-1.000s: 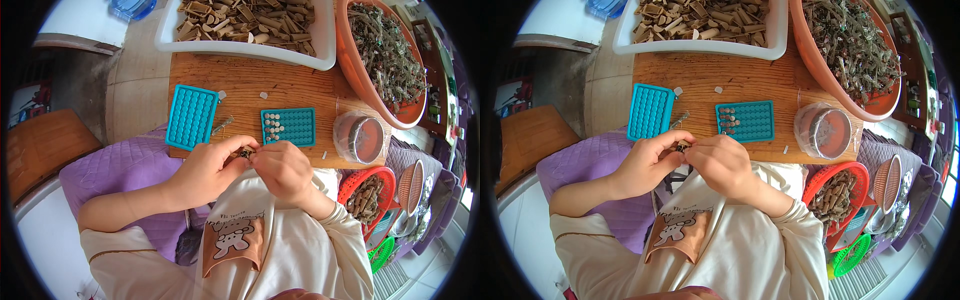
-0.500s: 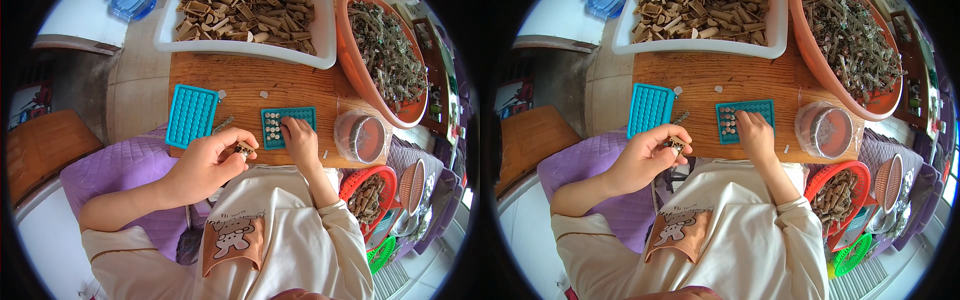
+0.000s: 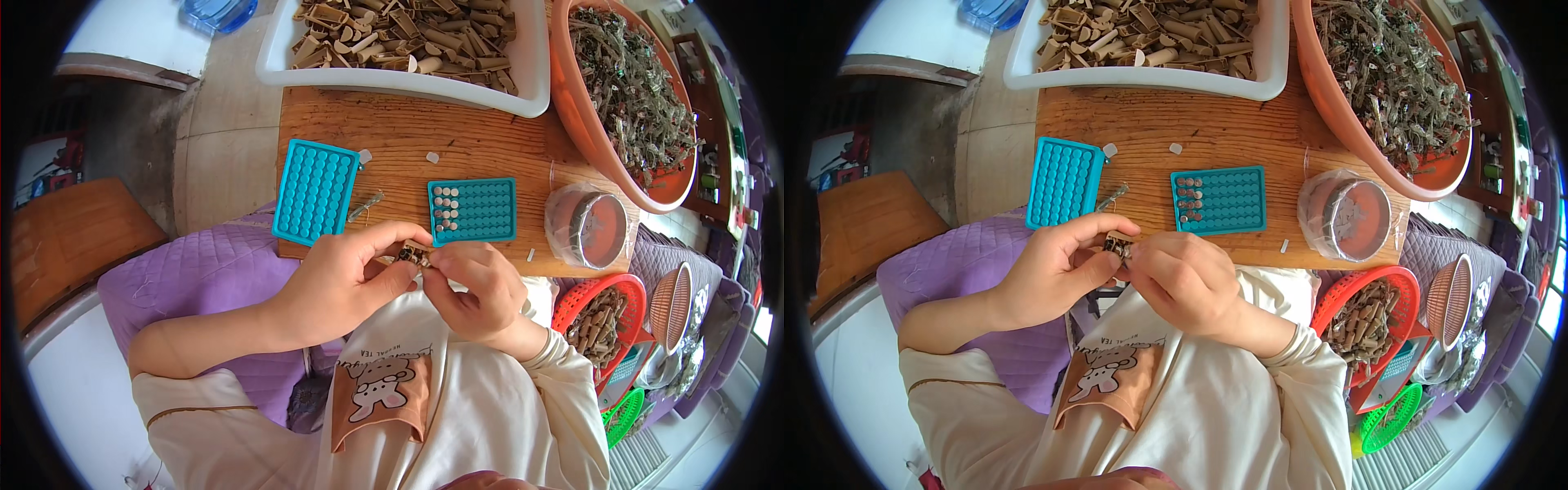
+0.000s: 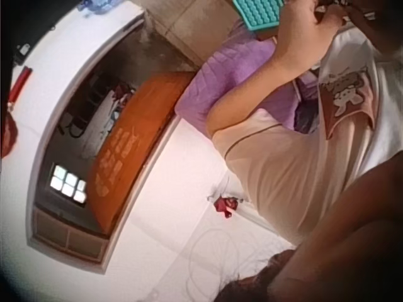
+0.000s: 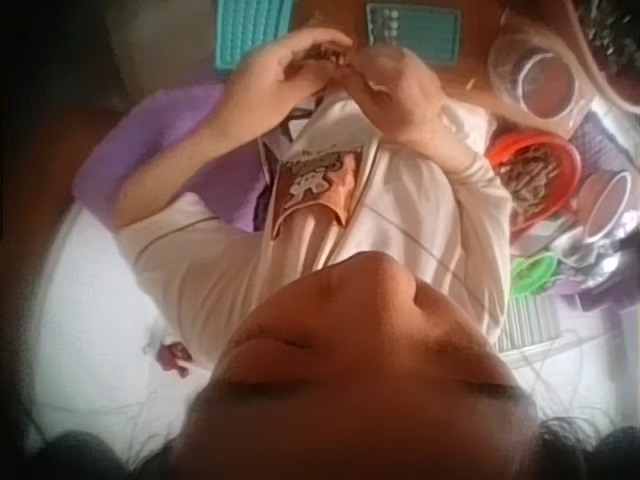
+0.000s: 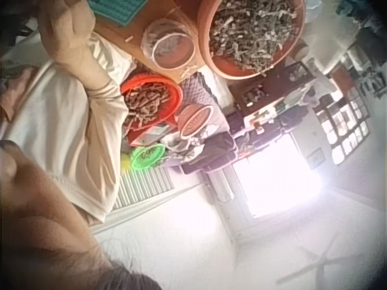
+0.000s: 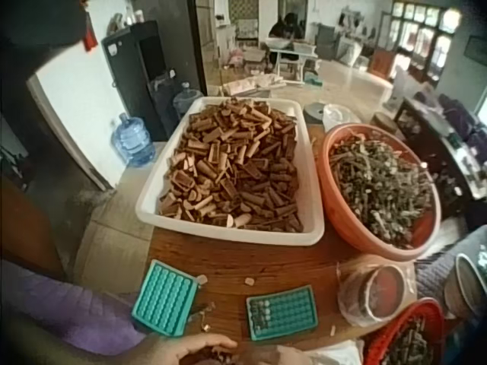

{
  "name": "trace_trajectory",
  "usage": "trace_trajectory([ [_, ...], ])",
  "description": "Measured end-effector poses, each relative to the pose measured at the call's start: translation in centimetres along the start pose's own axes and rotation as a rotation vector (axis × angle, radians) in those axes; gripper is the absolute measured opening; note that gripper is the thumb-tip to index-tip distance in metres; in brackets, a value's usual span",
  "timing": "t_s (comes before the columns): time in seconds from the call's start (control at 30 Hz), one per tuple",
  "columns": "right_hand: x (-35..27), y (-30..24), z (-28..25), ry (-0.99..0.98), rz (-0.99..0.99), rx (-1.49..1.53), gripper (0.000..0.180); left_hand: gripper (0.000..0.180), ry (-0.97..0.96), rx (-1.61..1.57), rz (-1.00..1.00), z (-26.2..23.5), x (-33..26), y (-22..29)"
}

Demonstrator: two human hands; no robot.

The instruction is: The person assembles small cylindrical objects by inserting white pellets and fibrous material into hollow cardboard tubes. They pick up a tube, insert pellets from a tray, add fibrous material from a bowl, and place the finished assembly into a container.

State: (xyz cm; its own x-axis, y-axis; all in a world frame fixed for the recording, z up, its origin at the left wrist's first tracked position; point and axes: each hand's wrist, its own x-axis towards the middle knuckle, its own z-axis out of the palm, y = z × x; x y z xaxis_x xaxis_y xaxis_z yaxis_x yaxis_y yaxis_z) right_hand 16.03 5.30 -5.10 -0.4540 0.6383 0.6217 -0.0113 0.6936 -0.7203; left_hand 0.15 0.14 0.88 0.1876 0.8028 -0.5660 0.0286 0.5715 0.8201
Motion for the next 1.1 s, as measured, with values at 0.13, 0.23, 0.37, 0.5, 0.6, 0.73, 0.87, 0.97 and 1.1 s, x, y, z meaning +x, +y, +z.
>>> trace_trajectory([
  [0.13, -0.2, 0.2, 0.2, -0.042, -0.006, -0.034, 0.027, 0.027, 0.04, 0.084, 0.012, 0.2, 0.0, -0.7],
  [0.23, -0.3, 0.0, 0.0, -0.131, 0.049, -0.025, 0.028, 0.027, 0.069, 0.166, 0.006, 0.2, 0.1, -1.0],
  [0.37, -0.1, 0.1, -0.1, -0.248, 0.243, 0.024, 0.025, 0.025, 0.106, 0.286, 0.029, 0.2, 0.3, -1.0],
  [0.5, 2.2, 0.1, -0.7, -0.449, 0.545, 0.141, 0.023, 0.024, 0.1, 0.463, 0.066, 0.1, 0.3, -1.2],
  [0.6, 3.4, 0.8, -0.9, -0.568, 0.59, 0.142, 0.03, 0.023, 0.076, 0.448, 0.149, 0.1, 0.4, -1.5],
  [0.73, 4.9, 1.9, -1.2, -0.691, 0.584, 0.165, 0.039, 0.023, 0.04, 0.379, 0.085, -0.2, 0.5, -0.8],
  [0.87, 7.0, 2.9, -1.5, -0.757, 0.428, 0.114, 0.049, 0.024, 0.028, -0.027, -0.007, -0.6, 0.7, -0.4],
  [0.97, 9.1, 4.4, -0.7, -0.719, 0.164, 0.122, 0.05, 0.025, 0.065, -0.29, -0.049, -1.2, 0.8, -0.1],
  [1.1, 14.8, 8.3, 1.0, -0.563, 0.214, 0.0, 0.023, 0.024, 0.11, -0.384, -0.073, -1.4, 0.5, 0.3],
])
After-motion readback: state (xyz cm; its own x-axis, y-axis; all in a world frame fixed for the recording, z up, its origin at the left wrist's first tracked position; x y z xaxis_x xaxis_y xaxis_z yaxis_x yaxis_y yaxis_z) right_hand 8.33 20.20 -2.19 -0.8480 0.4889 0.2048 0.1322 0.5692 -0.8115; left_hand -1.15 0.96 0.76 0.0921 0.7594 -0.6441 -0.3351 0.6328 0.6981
